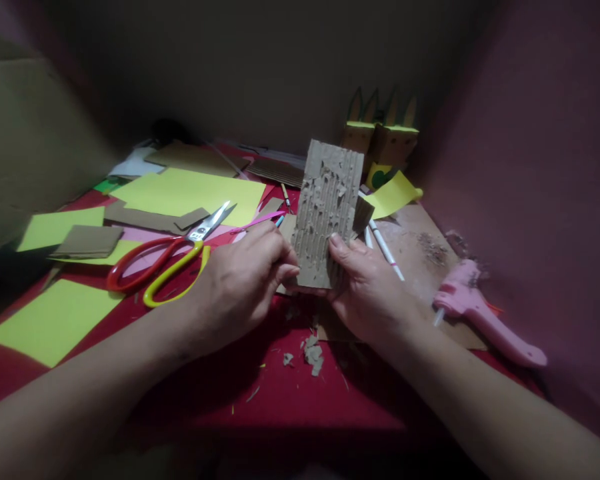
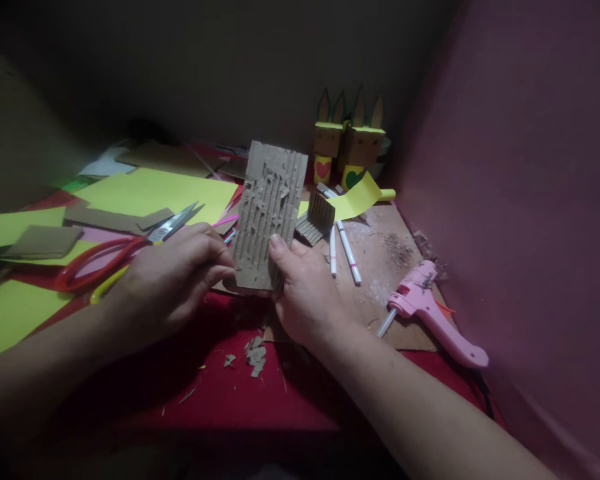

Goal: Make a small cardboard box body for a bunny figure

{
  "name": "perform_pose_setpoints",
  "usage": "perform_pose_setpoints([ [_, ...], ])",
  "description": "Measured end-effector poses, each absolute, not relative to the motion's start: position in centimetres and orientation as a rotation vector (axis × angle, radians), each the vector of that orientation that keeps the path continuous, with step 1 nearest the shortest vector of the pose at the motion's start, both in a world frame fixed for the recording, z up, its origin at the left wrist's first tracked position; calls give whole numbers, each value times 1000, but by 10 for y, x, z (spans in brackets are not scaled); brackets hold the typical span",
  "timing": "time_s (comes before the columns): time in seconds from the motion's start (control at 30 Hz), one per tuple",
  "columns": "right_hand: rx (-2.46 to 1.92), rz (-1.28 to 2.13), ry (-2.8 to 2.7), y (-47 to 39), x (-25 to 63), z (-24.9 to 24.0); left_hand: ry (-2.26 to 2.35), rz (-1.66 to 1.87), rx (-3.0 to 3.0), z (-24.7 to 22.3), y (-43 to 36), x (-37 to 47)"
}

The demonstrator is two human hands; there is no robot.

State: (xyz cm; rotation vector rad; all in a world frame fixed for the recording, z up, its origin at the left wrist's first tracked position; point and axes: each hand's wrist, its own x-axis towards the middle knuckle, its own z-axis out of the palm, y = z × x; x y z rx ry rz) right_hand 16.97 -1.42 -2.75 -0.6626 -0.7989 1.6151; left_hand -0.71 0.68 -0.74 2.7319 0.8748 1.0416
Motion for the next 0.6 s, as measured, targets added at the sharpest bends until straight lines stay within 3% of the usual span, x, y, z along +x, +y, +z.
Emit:
perform_pose_setpoints([
  [0.2,-677,1571,-737,-8,173,-29,567,564,2351,11,5,-19],
  [0.4,-690,1589,-782,-12,173,-26,1006,1071,2296,5,8,-12],
  [0.6,-673,1602,-812,-15,171,-26,924,1050,2539,-1,9,-7],
])
